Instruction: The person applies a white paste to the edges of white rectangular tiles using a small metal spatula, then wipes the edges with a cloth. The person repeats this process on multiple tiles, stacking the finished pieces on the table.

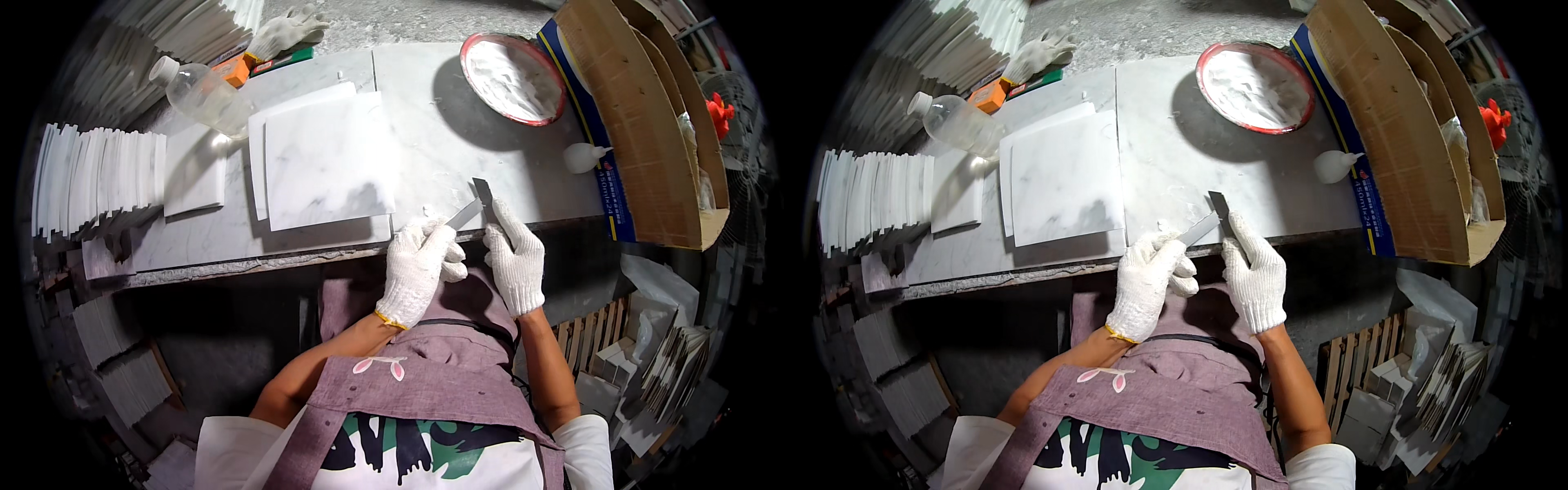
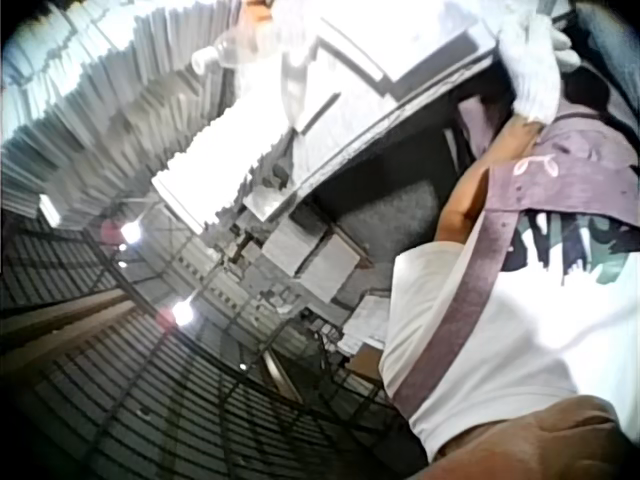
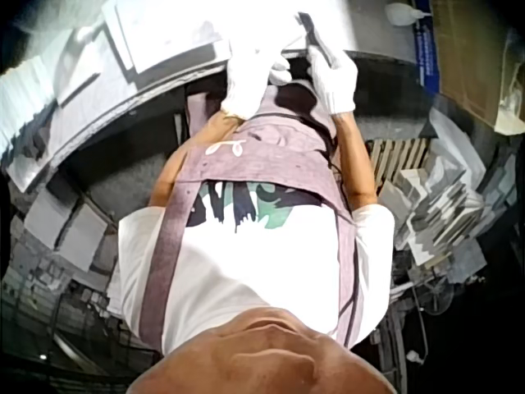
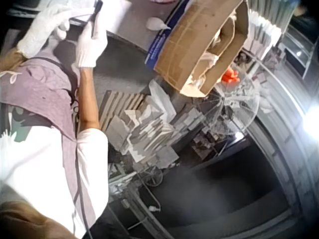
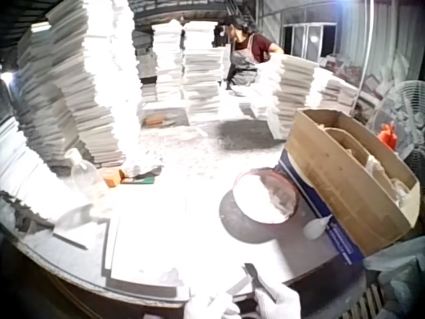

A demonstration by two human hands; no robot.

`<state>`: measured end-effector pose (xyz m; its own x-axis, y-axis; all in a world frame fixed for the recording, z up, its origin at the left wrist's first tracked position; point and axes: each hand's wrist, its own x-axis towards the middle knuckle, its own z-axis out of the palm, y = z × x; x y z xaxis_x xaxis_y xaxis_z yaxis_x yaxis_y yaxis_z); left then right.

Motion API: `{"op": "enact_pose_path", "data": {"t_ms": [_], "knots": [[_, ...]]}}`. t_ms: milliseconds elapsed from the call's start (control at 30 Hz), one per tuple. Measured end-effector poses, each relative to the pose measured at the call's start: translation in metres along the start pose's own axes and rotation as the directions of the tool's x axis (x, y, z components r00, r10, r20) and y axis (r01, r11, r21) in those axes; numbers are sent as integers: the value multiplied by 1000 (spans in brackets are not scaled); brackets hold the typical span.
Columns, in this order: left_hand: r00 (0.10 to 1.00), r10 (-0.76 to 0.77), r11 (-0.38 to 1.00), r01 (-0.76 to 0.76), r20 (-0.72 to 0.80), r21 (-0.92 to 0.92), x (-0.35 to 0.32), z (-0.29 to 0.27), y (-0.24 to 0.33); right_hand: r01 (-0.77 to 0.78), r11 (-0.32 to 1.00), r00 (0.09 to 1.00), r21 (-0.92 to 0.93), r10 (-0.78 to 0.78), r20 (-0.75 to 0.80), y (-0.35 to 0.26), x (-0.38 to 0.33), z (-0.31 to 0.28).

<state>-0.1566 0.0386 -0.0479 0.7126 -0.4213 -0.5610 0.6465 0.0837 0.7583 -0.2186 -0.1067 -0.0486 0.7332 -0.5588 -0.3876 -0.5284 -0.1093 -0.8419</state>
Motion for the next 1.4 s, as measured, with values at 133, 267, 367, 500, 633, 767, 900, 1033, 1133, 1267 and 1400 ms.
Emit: {"op": "enact_pose_path", "data": {"t_ms": [133, 267, 367, 500, 633, 767, 900, 1033, 1133, 1267, 1400], "knots": [[960, 265, 956, -249, -91, 155, 1, 5, -10, 324, 944, 938, -65, -312, 149, 1, -21, 3], [474, 755, -70, -629, 453, 774, 7, -13, -5, 32, 957, 999, 290, -25, -27, -27, -12, -28], [397, 697, -302, -593, 598, 746, 8, -22, -15, 19, 988, 1000, 155, -20, 1, -27, 3, -39], [482, 645, -249, -600, 592, 760, 4, -22, -11, 152, 988, 954, 16, -151, 258, 2, -9, -20], [488, 653, -211, -618, 580, 758, 5, -21, -12, 50, 994, 977, -101, -28, 211, -8, 0, -32], [482, 676, -183, -622, 557, 761, 10, -20, -16, 234, 956, 955, -176, -192, 227, -9, -9, -30], [430, 720, -199, -623, 544, 756, 10, -20, -16, 293, 944, 949, -151, -268, 163, 0, -3, -29], [431, 729, -188, -621, 532, 761, 14, -22, -20, 279, 955, 955, -104, -265, 129, 2, -12, -21], [390, 747, -248, -589, 539, 769, 11, -22, -22, 353, 935, 927, -24, -346, 147, 24, -17, -12], [370, 757, -269, -574, 538, 773, 12, -20, -21, -31, 992, 999, 123, 25, 46, 4, -7, -25], [384, 773, -221, -583, 505, 782, 11, -20, -20, 162, 986, 958, -32, -149, 246, 2, -34, -16]]}}
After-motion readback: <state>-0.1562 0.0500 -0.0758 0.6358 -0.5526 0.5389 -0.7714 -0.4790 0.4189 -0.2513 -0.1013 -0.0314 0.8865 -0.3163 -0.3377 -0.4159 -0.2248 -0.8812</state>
